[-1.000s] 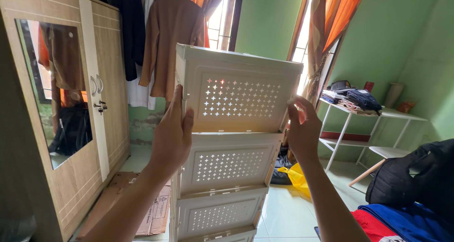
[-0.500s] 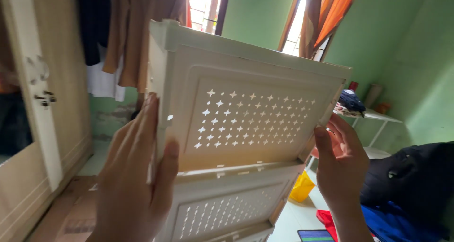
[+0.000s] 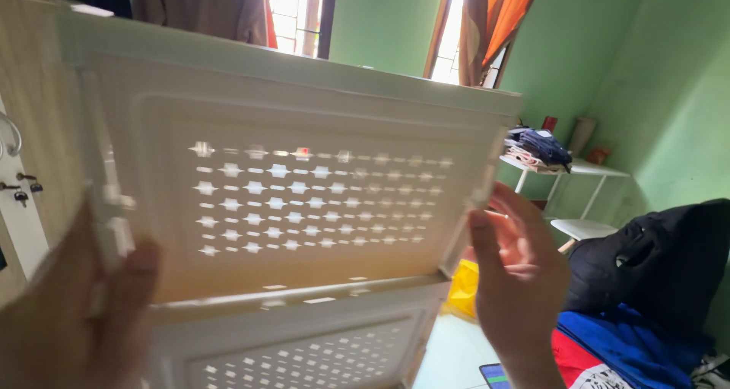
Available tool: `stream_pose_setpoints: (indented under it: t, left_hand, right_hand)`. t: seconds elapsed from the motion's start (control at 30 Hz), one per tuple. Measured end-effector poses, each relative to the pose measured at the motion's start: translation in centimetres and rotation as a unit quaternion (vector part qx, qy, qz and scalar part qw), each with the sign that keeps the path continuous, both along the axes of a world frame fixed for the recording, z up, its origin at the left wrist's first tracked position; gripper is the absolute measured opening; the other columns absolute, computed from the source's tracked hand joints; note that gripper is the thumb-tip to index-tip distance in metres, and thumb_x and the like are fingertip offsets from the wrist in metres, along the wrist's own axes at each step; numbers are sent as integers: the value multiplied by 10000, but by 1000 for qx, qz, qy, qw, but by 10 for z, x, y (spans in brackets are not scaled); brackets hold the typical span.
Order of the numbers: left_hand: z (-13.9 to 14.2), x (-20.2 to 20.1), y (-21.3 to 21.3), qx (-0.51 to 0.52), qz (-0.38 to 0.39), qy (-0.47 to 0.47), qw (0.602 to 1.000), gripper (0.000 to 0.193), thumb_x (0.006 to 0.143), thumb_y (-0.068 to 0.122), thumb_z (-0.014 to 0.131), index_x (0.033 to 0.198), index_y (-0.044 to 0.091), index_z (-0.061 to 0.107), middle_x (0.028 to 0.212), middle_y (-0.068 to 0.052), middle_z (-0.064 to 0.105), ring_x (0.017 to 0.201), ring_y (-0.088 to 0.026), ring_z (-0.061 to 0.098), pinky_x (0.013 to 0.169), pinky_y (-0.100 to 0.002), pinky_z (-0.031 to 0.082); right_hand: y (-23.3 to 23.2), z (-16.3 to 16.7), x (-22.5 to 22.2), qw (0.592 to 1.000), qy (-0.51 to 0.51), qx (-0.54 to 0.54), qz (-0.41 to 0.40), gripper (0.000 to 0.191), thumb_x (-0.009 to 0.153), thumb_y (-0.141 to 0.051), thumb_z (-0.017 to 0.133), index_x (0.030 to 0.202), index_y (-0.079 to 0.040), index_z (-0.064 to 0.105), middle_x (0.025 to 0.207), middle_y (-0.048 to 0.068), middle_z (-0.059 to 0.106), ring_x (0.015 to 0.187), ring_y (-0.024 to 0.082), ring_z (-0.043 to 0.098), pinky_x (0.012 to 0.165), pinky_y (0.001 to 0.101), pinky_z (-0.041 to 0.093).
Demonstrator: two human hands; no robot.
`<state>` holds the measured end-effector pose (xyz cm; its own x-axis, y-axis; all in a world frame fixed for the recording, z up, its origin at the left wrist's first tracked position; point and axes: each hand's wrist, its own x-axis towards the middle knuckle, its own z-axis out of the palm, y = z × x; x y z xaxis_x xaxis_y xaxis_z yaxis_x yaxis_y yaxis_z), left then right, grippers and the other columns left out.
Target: The person sits on the bedroom floor and opens a cardboard parcel, using scissors to cut the tape and pulling the flaps apart by hand. They lift out a plastic drawer organizer, set the empty box aside, and assemble the unit by stacking and clicking the drawer trays together, finishing with the top lid.
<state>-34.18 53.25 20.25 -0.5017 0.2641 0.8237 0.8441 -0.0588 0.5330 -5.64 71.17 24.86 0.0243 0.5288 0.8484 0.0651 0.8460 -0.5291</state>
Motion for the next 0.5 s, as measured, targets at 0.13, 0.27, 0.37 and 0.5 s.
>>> stream_pose_setpoints:
  t: [0.13,0.27,0.37,0.5]
  left_hand:
    - [-2,-16,9,92,-149,-60,983,614,1093,313,535,1623,6,493,1133,-175,678,782,-222,615,635,-283,465]
    - [-1,-17,15,144,-46,42,988,419,1120,183,627,1443,-66,532,1313,-167,626,1138,-178,652,882,-290,565]
    - [-4,-12,40,239,-8,-42,970,346,1016,79,737,1292,-41,565,1242,-159,616,1135,-216,650,874,-330,603]
    - [-5,-12,53,182,0,-44,982,312,942,114,763,1189,0,610,1106,-140,747,1002,-217,766,834,-350,636]
  right_hand:
    - [0,-1,-15,997,-14,28,75,424,987,-172,669,1382,-40,594,1161,104,725,1014,145,729,717,278,627]
    - [5,-2,-29,997,-14,17,76,410,974,-174,677,1358,-49,606,1165,123,722,1016,165,752,704,291,672]
    - [13,0,-28,998,-22,49,32,384,977,-162,675,1329,-36,589,1218,117,691,1053,183,747,715,289,655]
    - [30,5,-35,995,-2,79,65,397,991,-150,688,1341,-24,548,1279,125,655,1134,214,698,745,298,628]
